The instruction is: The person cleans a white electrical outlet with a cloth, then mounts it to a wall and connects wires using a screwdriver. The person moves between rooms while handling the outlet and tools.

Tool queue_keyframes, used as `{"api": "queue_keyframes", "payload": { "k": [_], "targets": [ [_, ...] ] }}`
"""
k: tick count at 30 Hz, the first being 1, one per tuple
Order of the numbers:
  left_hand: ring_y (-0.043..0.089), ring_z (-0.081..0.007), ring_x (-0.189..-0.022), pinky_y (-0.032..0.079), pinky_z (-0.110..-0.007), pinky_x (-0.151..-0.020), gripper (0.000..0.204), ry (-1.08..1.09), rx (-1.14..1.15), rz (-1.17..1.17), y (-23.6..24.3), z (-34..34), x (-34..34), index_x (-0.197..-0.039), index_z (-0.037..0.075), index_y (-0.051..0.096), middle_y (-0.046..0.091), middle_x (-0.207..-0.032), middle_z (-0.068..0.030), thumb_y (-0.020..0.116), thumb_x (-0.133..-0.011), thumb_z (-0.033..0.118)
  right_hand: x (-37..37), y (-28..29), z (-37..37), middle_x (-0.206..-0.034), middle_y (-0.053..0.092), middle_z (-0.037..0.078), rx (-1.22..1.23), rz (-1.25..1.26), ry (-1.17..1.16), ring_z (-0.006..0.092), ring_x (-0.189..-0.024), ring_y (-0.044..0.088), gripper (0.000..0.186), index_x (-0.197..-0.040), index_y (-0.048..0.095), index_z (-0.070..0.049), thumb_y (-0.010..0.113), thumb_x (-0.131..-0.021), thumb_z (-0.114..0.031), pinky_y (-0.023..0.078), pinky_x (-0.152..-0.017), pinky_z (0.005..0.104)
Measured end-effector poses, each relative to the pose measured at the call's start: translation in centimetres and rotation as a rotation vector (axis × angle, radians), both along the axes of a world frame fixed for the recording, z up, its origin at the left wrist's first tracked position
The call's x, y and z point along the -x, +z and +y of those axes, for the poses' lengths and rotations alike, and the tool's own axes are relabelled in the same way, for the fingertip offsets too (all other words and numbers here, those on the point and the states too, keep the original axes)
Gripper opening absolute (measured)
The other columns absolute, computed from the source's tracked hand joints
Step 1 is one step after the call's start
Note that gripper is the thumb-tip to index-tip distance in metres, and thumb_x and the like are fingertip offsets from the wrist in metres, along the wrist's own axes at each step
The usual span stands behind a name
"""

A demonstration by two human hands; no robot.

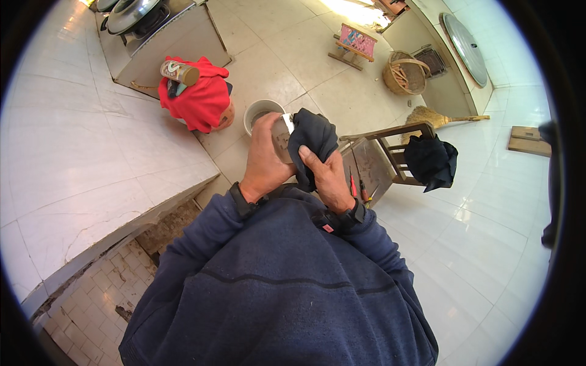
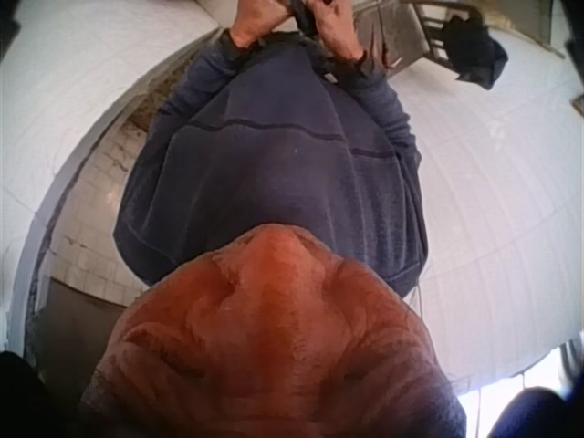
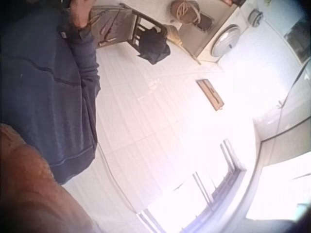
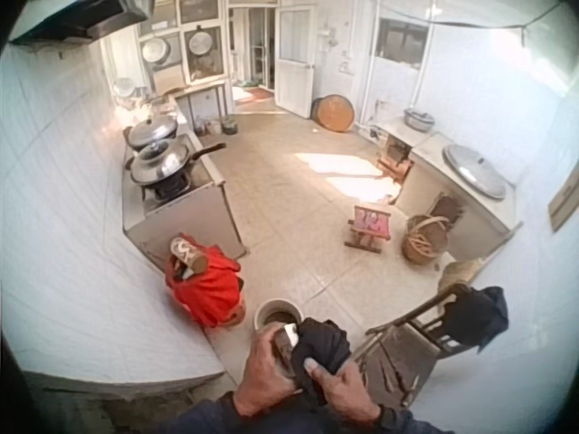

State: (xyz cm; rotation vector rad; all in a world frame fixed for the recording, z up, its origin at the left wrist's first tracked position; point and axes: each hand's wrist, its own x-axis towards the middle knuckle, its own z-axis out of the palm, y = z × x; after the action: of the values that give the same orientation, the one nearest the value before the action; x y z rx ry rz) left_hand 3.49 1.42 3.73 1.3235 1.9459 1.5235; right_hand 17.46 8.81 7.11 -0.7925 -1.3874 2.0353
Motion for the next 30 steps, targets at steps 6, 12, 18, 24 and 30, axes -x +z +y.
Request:
{"api": "queue_keyframes", "payload": {
  "k": [6,12,18,24,30],
  "targets": [
    [0.053,-0.0391,-0.127,0.043,-0.045,-0.110,0.093,-0.014,0.005,0.085,0.1,-0.2,0.1,-0.142,0.002,0.042,0.051,-0.136,-0.0207,0.089,-0.062,0.011,1.6,-1.0,0.9,-0.135,0.064,0.008,-0.199,-0.040,-0.095,0.0144,-0.123,0.058,0.040,-0.143,0.055,0.005,0.059,-0.105,-0.005,0.045,-0.106,0.0282],
    [0.056,-0.0315,-0.126,0.049,-0.043,-0.103,0.098,0.019,0.001,-0.196,-0.1,-0.3,1.0,-0.146,0.002,0.037,0.051,-0.135,-0.0178,0.093,-0.067,0.017,1.0,-0.7,2.8,-0.117,0.070,0.003,0.461,0.002,-0.041,0.0102,-0.101,0.065,0.032,-0.131,0.063,-0.001,0.064,-0.105,-0.020,0.053,-0.087,0.0287],
    [0.051,-0.0421,-0.127,0.041,-0.048,-0.110,0.097,0.125,0.070,-0.026,-0.4,0.4,1.1,-0.143,0.001,0.038,0.051,-0.136,-0.0208,0.094,-0.065,0.016,0.7,-0.3,0.9,-0.121,0.066,0.001,0.161,-0.061,0.056,0.0079,-0.106,0.059,0.039,-0.138,0.060,0.001,0.065,-0.104,-0.019,0.049,-0.092,0.0255],
    [0.052,-0.0424,-0.125,0.042,-0.049,-0.109,0.090,0.133,-0.068,0.188,-0.3,1.0,0.8,-0.141,0.002,0.041,0.052,-0.135,-0.0210,0.090,-0.066,0.013,1.7,-0.6,0.7,-0.123,0.067,0.001,0.023,-0.055,-0.029,0.0105,-0.112,0.060,0.034,-0.135,0.062,0.003,0.064,-0.103,-0.011,0.047,-0.098,0.0271],
    [0.052,-0.0421,-0.125,0.043,-0.048,-0.108,0.088,0.098,-0.061,0.205,-0.3,1.4,1.2,-0.140,0.003,0.044,0.053,-0.134,-0.0210,0.089,-0.065,0.012,2.7,-0.6,1.3,-0.123,0.067,0.002,-0.057,-0.024,-0.098,0.0107,-0.111,0.061,0.036,-0.137,0.060,0.001,0.066,-0.103,-0.011,0.048,-0.098,0.0273]
  ]
}}
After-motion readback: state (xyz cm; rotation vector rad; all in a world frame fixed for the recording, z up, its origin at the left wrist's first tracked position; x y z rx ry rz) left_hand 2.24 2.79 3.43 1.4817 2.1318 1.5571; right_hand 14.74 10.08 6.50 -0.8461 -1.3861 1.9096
